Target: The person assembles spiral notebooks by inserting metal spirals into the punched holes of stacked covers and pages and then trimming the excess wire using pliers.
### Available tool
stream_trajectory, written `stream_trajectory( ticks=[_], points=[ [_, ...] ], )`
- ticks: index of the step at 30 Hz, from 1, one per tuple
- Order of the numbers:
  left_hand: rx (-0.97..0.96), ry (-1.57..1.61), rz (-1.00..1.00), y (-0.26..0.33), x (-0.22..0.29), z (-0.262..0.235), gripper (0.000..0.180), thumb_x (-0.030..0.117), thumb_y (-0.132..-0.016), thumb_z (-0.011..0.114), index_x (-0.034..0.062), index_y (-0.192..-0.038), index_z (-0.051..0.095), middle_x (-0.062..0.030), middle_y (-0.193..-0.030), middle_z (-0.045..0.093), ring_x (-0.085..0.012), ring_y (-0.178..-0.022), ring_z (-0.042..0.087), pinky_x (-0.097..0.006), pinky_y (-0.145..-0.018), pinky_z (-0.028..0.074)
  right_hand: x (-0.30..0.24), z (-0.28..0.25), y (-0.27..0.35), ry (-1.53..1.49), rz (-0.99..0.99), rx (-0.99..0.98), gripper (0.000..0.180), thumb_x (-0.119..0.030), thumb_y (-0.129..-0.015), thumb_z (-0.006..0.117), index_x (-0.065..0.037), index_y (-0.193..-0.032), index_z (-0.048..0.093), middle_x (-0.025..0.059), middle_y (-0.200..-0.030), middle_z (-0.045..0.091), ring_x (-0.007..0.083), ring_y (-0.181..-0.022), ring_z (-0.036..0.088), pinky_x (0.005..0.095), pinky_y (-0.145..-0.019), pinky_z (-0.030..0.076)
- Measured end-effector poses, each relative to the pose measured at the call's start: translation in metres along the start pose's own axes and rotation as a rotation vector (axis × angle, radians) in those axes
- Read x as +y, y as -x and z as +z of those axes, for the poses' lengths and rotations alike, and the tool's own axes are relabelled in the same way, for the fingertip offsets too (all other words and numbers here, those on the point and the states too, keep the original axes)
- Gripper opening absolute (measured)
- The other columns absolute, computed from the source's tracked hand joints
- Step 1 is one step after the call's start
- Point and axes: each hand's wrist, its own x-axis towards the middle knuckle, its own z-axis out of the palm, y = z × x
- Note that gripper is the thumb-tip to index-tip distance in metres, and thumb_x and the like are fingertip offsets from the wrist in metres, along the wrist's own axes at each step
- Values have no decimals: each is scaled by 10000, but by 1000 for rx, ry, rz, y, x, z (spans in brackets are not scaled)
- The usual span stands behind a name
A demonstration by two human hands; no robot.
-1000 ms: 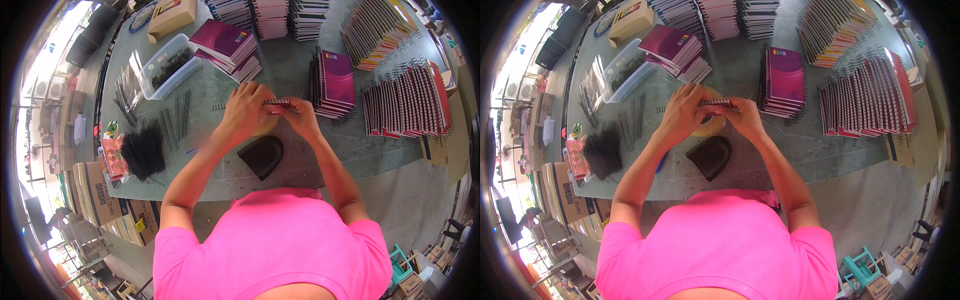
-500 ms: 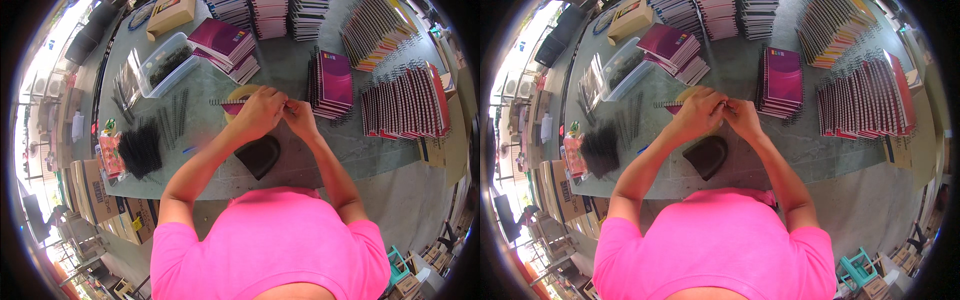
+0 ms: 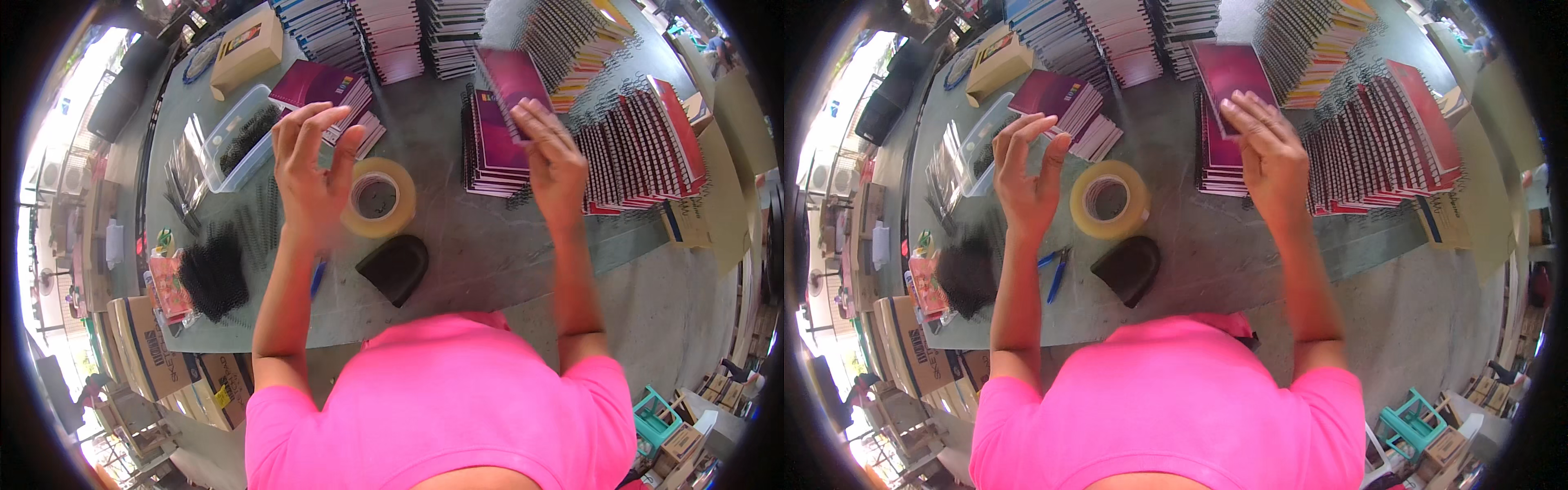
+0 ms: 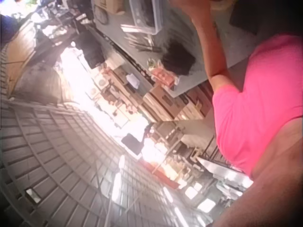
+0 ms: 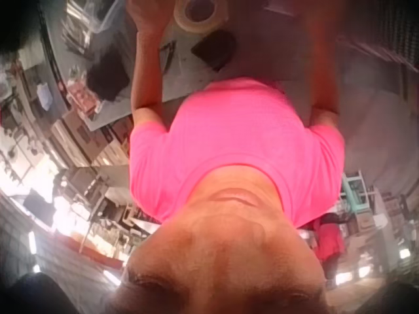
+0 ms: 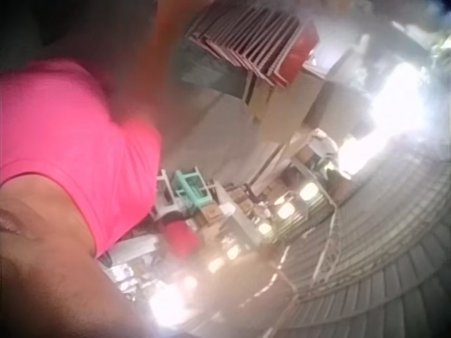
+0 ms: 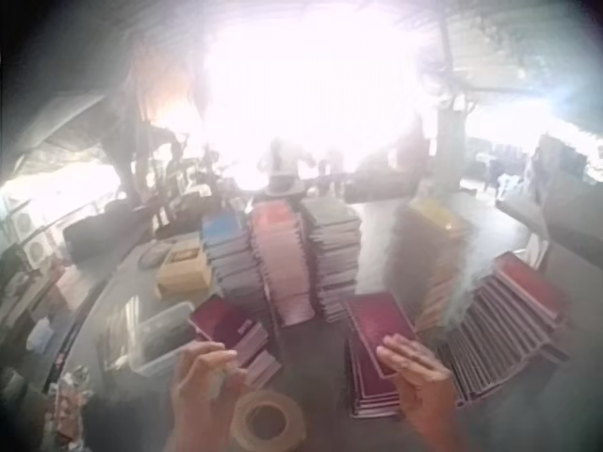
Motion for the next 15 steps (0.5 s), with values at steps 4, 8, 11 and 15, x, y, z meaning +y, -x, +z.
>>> stream_trajectory(
  ticks=[4,8,11,15],
  points=[
    [-145,-350,26,0,-58,-2,359,27,-750,653,98,-1099,607,-93,-1141,596,-291,-1091,521,-384,-926,392,19,15,42,135,-4,-353,405,-354,-786,662,-60,-1064,648,125,-1181,588,293,-1128,536,394,-941,430],
    [-266,-629,192,-8,-110,10,377,1,-785,559,101,-1147,592,-97,-1172,599,-282,-1159,506,-407,-987,347,10,11,28,108,137,-384,351,-319,-789,669,-42,-1004,649,117,-1095,617,295,-1030,571,385,-877,450],
    [-315,-553,247,-10,-119,9,349,22,-807,519,93,-1140,593,-100,-1141,615,-264,-1136,526,-413,-992,340,5,9,20,118,154,-443,334,-291,-780,679,-35,-991,647,114,-1085,619,294,-1020,574,389,-872,450],
    [-397,-556,283,-17,-105,-3,321,43,-786,526,76,-1095,605,-88,-1068,643,-243,-1077,561,-393,-970,364,-7,24,6,129,-40,-262,363,-221,-778,687,-50,-1089,612,128,-1177,580,295,-1083,552,378,-903,442]
  ],
)
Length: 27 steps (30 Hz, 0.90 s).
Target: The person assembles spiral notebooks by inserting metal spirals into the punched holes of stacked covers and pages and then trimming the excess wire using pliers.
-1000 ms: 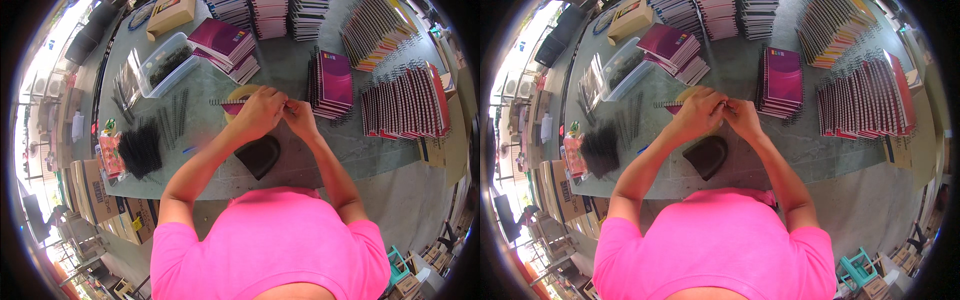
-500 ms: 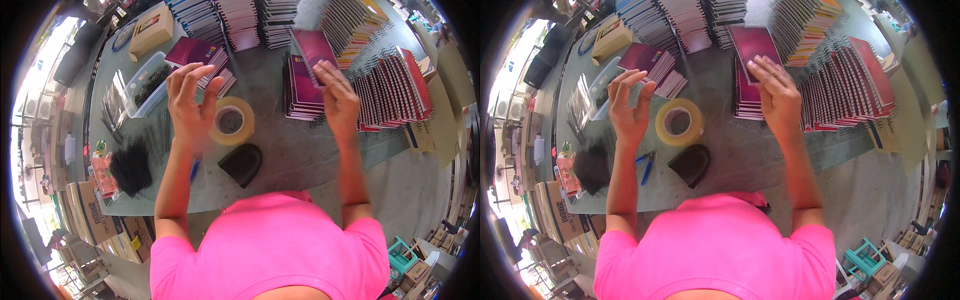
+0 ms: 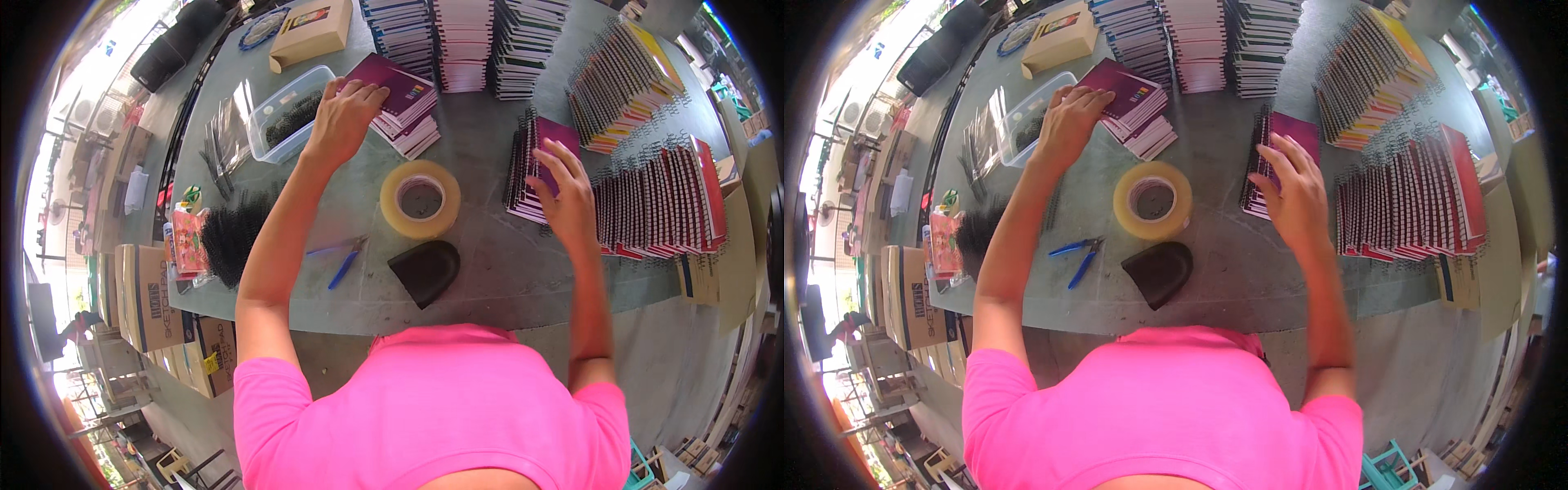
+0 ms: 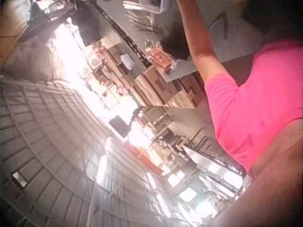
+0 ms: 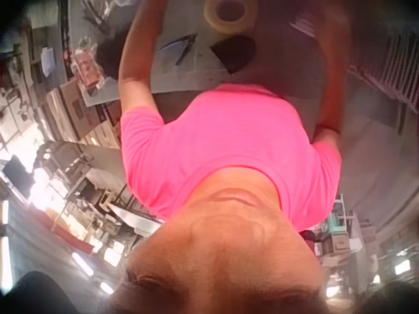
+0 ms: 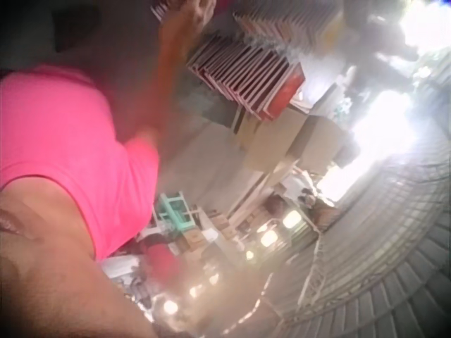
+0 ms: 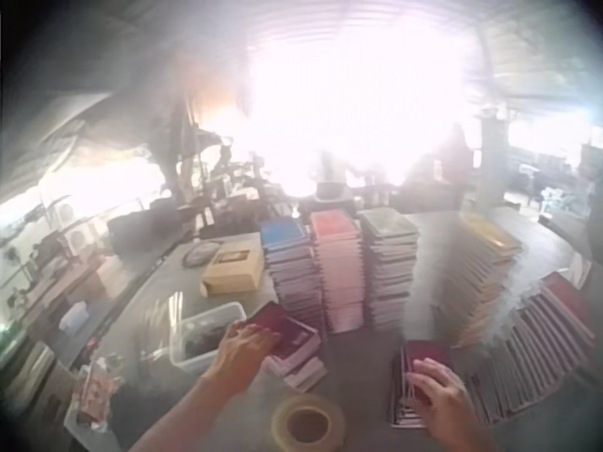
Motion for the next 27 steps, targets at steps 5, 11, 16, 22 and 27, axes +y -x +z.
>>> stream_trajectory(
  ticks=[5,11,16,22,27],
  points=[
    [8,6,28,-5,19,-19,250,78,-769,549,72,-1010,614,-73,-981,653,-237,-984,587,-370,-858,417,-56,30,-43,-506,30,-17,441,-94,-756,691,-59,-1175,559,144,-1222,554,325,-1117,529,389,-926,434],
    [-60,159,-44,-21,-5,-7,203,84,-772,562,67,-960,635,-85,-865,649,-255,-905,602,-361,-788,444,-62,86,-83,-630,-118,-80,471,-88,-760,678,-48,-1205,530,165,-1220,549,328,-1117,526,377,-927,433],
    [-154,161,-64,-32,-11,-33,201,83,-771,563,55,-949,653,-113,-849,641,-291,-858,604,-371,-772,469,-64,80,-89,-565,-50,93,431,-94,-756,687,-35,-1163,559,157,-1159,589,308,-1064,567,367,-891,451],
    [41,538,-10,-2,55,-69,340,55,-702,701,38,-1032,621,-111,-898,652,-259,-826,630,-340,-727,497,-62,51,-78,-895,94,-162,230,-18,-778,663,-26,-1007,649,75,-889,678,117,-796,631,251,-715,486],
    [-74,1371,-789,95,97,27,403,30,-670,785,16,-1036,615,-63,-983,664,-138,-878,619,-281,-740,503,-52,117,20,-1283,555,-368,204,-7,-760,692,-23,-958,644,-9,-819,631,57,-753,551,227,-686,453]
  ],
)
